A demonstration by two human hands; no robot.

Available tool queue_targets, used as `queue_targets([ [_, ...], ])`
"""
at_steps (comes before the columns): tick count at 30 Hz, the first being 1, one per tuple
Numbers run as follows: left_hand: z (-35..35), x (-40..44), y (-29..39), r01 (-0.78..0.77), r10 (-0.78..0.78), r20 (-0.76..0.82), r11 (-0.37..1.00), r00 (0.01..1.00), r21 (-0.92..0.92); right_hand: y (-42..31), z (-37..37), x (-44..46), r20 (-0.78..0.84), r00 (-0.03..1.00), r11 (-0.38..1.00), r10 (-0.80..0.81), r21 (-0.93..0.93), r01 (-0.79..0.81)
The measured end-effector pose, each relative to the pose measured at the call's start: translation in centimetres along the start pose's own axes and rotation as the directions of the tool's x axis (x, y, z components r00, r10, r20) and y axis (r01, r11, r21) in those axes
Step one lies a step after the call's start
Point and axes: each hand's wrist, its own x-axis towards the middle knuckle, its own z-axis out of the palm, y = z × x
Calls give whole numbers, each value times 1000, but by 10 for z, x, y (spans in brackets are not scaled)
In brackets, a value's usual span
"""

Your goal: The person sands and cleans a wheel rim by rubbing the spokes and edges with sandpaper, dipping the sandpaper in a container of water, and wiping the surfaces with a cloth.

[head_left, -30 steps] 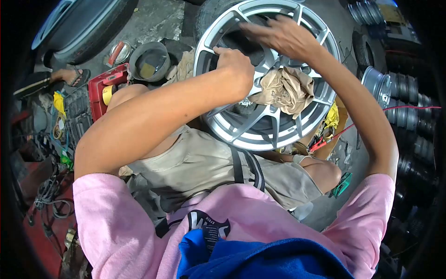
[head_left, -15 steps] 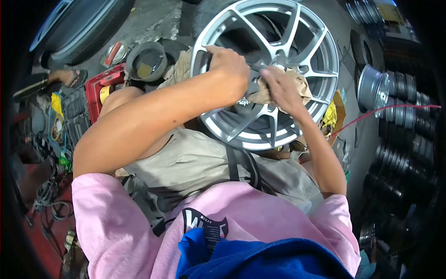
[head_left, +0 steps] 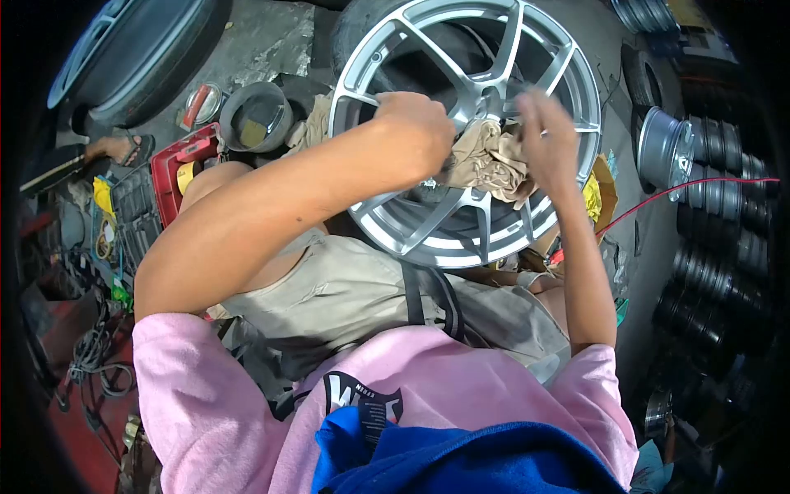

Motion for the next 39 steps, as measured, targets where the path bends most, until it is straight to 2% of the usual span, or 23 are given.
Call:
queue_targets([
  [2, 2, 6, 12, -49, 49, 10, 998, 999, 50, 5, -3, 25, -69, 970, 972, -234, -49, 231],
  [4, -1, 9, 17, -54, 53, 44, 998, 998, 31, 18, 4, 29, 171, 924, 905, -341, -206, 372],
  [5, 0, 10, 18, -86, 85, 18, 995, 996, 44, 23, 11, 29, 318, 887, 832, -334, -342, 436],
  [6, 1, 10, 18, -116, 116, -2, 992, 993, 56, 30, 9, 38, 317, 886, 832, -338, -339, 439],
  [8, -3, 8, 17, -101, 100, 27, 994, 995, 44, 54, -2, 66, 415, 810, 693, -414, -434, 576],
  [10, -2, 9, 16, -121, 119, 31, 991, 992, 64, 58, -12, 103, 430, 773, 551, -466, -543, 634],
  [13, 2, 11, 13, -108, 108, -42, 994, 993, 8, 55, -20, 138, 409, 771, 471, -488, -621, 627],
  [15, -1, 11, 12, -74, 74, -16, 997, 997, 32, 45, -16, 112, 513, 768, 538, -383, -552, 637],
  [16, -3, 10, 11, -42, 42, 14, 997, 999, 60, 40, -17, 96, 611, 688, 563, -392, -432, 705],
  [18, -4, 7, 6, -17, 16, 12, 999, 1000, 47, 26, -27, 88, 651, 687, 600, -323, -421, 681],
  [20, -10, 7, 8, -5, 4, 16, 999, 1000, 52, 47, -30, 117, 617, 664, 509, -424, -444, 737],
  [22, -22, 9, 15, 64, -66, 261, 998, 963, 16, 47, -30, 147, 489, 769, 475, -411, -605, 639],
  [24, -23, 8, 14, 65, -69, 261, 998, 963, 24, 52, -17, 137, 448, 724, 486, -524, -541, 686],
  [26, -24, 8, 14, 59, -63, 259, 998, 964, 21, 36, -16, 104, 701, 660, 532, -270, -463, 709],
  [28, -28, 8, 16, 55, -67, 295, 997, 953, 48, 28, -20, 95, 696, 680, 547, -232, -485, 683],
  [29, -24, 7, 15, 53, -66, 297, 997, 953, 53, 36, -26, 108, 642, 693, 530, -329, -482, 698],
  [31, -10, 5, 11, -29, 17, 92, 992, 996, 127, 46, -28, 137, 476, 695, 479, -539, -506, 718],
  [32, -7, 6, 11, -29, 17, 92, 991, 996, 128, 48, -27, 137, 474, 696, 479, -539, -507, 717],
  [34, -6, 3, 8, -22, 16, 60, 995, 998, 99, 36, -21, 137, 500, 761, 493, -415, -579, 649],
  [36, -9, 1, 7, -8, 5, 46, 998, 999, 67, 38, -16, 108, 621, 636, 498, -459, -412, 763],
  [39, -9, 5, 5, -16, 13, 53, 998, 999, 61, 37, -22, 105, 608, 651, 498, -454, -433, 751],
])
